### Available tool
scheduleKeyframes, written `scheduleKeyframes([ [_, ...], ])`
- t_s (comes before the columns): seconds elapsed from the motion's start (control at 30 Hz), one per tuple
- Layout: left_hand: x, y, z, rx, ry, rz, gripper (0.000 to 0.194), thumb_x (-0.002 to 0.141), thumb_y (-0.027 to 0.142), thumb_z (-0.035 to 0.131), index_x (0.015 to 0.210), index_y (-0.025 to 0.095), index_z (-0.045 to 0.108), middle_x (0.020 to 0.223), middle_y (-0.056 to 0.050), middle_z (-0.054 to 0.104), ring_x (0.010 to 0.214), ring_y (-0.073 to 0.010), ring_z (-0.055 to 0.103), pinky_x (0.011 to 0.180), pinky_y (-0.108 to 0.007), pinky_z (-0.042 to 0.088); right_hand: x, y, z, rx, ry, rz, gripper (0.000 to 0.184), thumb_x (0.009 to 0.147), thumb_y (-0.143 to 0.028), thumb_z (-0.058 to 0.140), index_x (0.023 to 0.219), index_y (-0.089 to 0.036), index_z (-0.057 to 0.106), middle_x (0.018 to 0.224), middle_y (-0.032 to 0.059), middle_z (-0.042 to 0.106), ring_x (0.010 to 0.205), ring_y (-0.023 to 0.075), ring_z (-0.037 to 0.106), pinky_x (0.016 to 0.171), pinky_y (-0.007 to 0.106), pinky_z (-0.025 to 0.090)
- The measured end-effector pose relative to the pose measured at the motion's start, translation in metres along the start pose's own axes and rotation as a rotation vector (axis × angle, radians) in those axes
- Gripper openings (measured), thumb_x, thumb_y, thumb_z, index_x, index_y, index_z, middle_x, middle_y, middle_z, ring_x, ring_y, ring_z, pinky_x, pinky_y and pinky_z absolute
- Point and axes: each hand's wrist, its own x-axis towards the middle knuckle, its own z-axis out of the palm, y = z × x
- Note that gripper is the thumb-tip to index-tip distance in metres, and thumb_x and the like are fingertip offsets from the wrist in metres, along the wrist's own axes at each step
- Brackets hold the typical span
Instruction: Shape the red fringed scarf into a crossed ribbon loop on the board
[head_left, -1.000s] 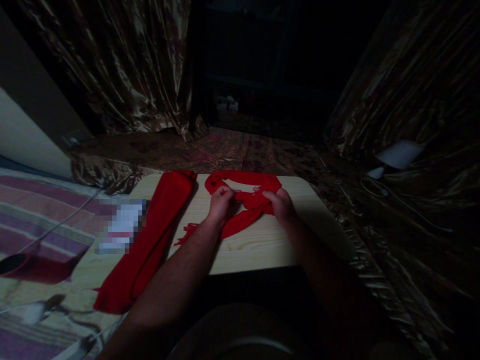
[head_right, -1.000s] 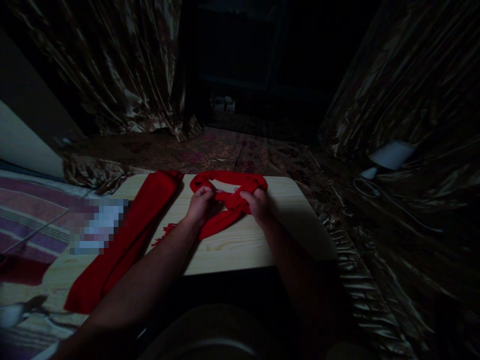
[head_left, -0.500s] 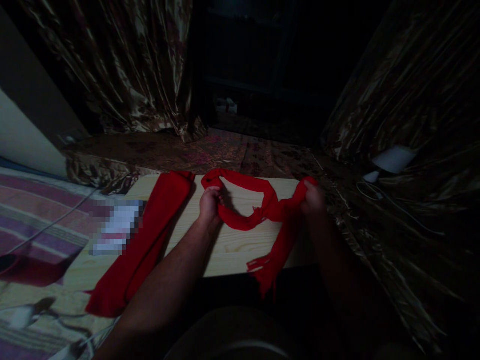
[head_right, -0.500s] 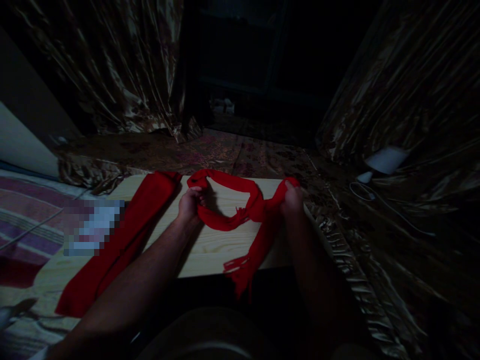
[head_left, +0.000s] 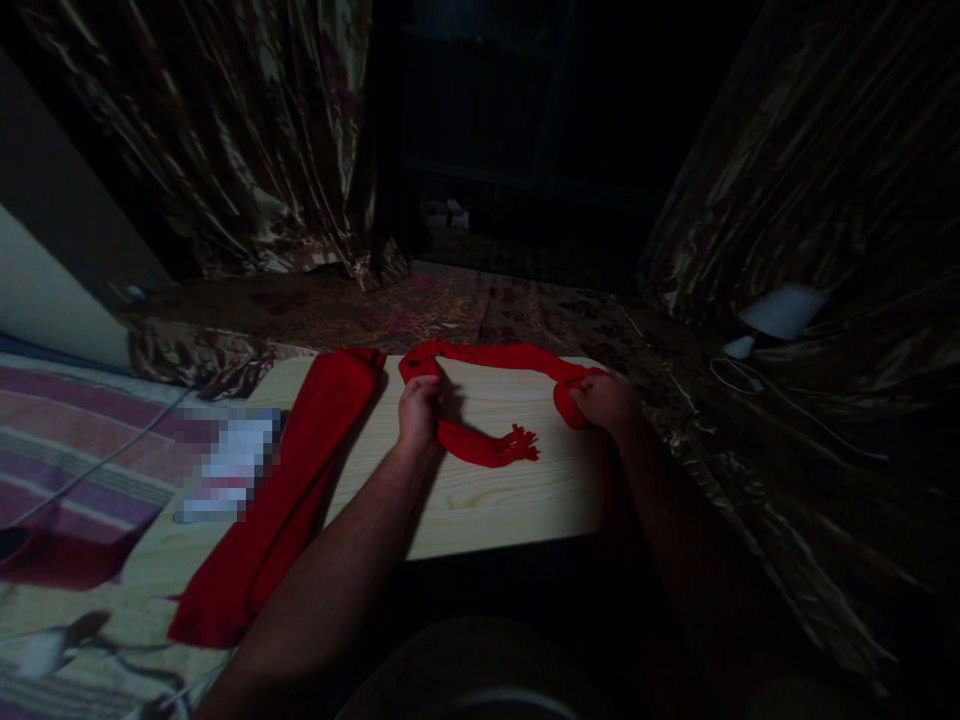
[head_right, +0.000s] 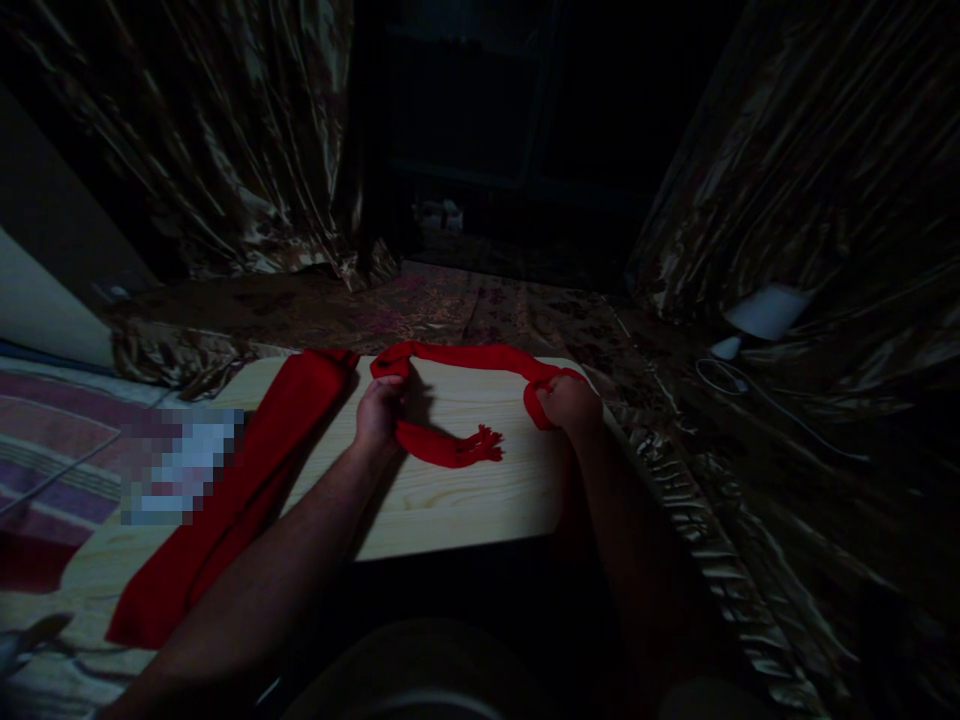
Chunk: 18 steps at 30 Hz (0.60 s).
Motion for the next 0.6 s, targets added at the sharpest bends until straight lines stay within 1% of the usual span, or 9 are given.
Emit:
scheduleKeyframes([
  [0.1,0.001,-0.002,-0.001,-0.011,-0.006,0.012,0.028,0.056,0.024,0.059,0.085,0.021,0.059,0.053,0.006,0.050,0.044,-0.0096,0.043,0.041,-0.019,0.030,-0.010,-0.019,0.002,-0.054,0.240,0.002,0.034,0.090,-0.033,0.050,0.109,-0.012,0.068,0.112,0.0190,0.068,0.108,0.0304,0.061,0.094,0.040,0.045],
  [0.13,0.002,-0.003,-0.001,-0.014,-0.011,0.018,0.028,0.056,0.024,0.060,0.084,0.020,0.059,0.053,0.006,0.050,0.044,-0.0095,0.043,0.041,-0.019,0.031,-0.011,-0.024,0.004,-0.024,0.270,-0.037,0.036,0.091,-0.032,0.048,0.114,-0.011,0.067,0.118,0.0191,0.066,0.112,0.0301,0.060,0.098,0.039,0.044],
  [0.2,0.002,-0.004,-0.002,-0.013,-0.014,0.034,0.028,0.057,0.025,0.060,0.084,0.020,0.060,0.054,0.005,0.051,0.044,-0.0092,0.044,0.041,-0.018,0.031,-0.010,-0.030,0.009,0.059,0.218,-0.153,0.041,0.092,-0.031,0.050,0.125,-0.013,0.064,0.132,0.0163,0.062,0.119,0.0276,0.058,0.102,0.036,0.044],
  [0.3,0.002,-0.005,-0.002,-0.003,-0.011,0.038,0.028,0.058,0.026,0.060,0.085,0.020,0.060,0.055,0.005,0.051,0.044,-0.0093,0.044,0.040,-0.018,0.030,-0.006,-0.031,0.020,0.101,-0.001,-0.267,0.055,0.089,-0.035,0.058,0.141,-0.018,0.055,0.148,0.0117,0.052,0.128,0.0250,0.054,0.105,0.033,0.043],
  [0.33,0.002,-0.005,-0.002,-0.002,-0.010,0.040,0.028,0.058,0.026,0.061,0.085,0.020,0.060,0.055,0.005,0.051,0.043,-0.0095,0.044,0.040,-0.018,0.030,-0.004,-0.029,0.023,0.085,-0.081,-0.270,0.057,0.088,-0.036,0.059,0.142,-0.017,0.054,0.149,0.0119,0.052,0.129,0.0251,0.054,0.106,0.033,0.042],
  [0.4,0.001,-0.004,-0.001,0.002,-0.008,0.043,0.027,0.058,0.025,0.060,0.084,0.020,0.060,0.054,0.005,0.050,0.043,-0.0098,0.044,0.039,-0.018,0.029,-0.001,-0.023,0.030,0.032,-0.198,-0.203,0.056,0.090,-0.037,0.059,0.141,-0.013,0.056,0.143,0.0156,0.057,0.127,0.0272,0.056,0.106,0.036,0.042],
  [0.47,0.001,-0.004,0.000,0.018,-0.002,0.051,0.025,0.058,0.025,0.060,0.083,0.019,0.061,0.052,0.005,0.050,0.043,-0.0099,0.043,0.039,-0.018,0.029,0.001,-0.017,0.035,-0.007,-0.216,-0.085,0.055,0.091,-0.037,0.057,0.138,-0.010,0.058,0.138,0.0199,0.060,0.125,0.0303,0.057,0.105,0.039,0.043],
  [0.53,0.001,-0.003,0.000,0.038,0.004,0.058,0.025,0.059,0.025,0.060,0.082,0.019,0.061,0.052,0.005,0.049,0.042,-0.0100,0.042,0.039,-0.018,0.029,0.002,-0.012,0.040,-0.011,-0.156,0.019,0.053,0.091,-0.037,0.056,0.137,-0.011,0.059,0.136,0.0212,0.061,0.122,0.0322,0.059,0.101,0.042,0.045],
  [0.6,0.000,-0.003,0.000,0.058,-0.022,0.046,0.025,0.059,0.025,0.060,0.083,0.019,0.061,0.052,0.005,0.050,0.042,-0.0098,0.042,0.038,-0.018,0.028,0.003,-0.012,0.047,0.027,-0.061,0.056,0.048,0.091,-0.034,0.055,0.135,-0.015,0.061,0.133,0.0194,0.062,0.118,0.0316,0.062,0.098,0.041,0.047],
])
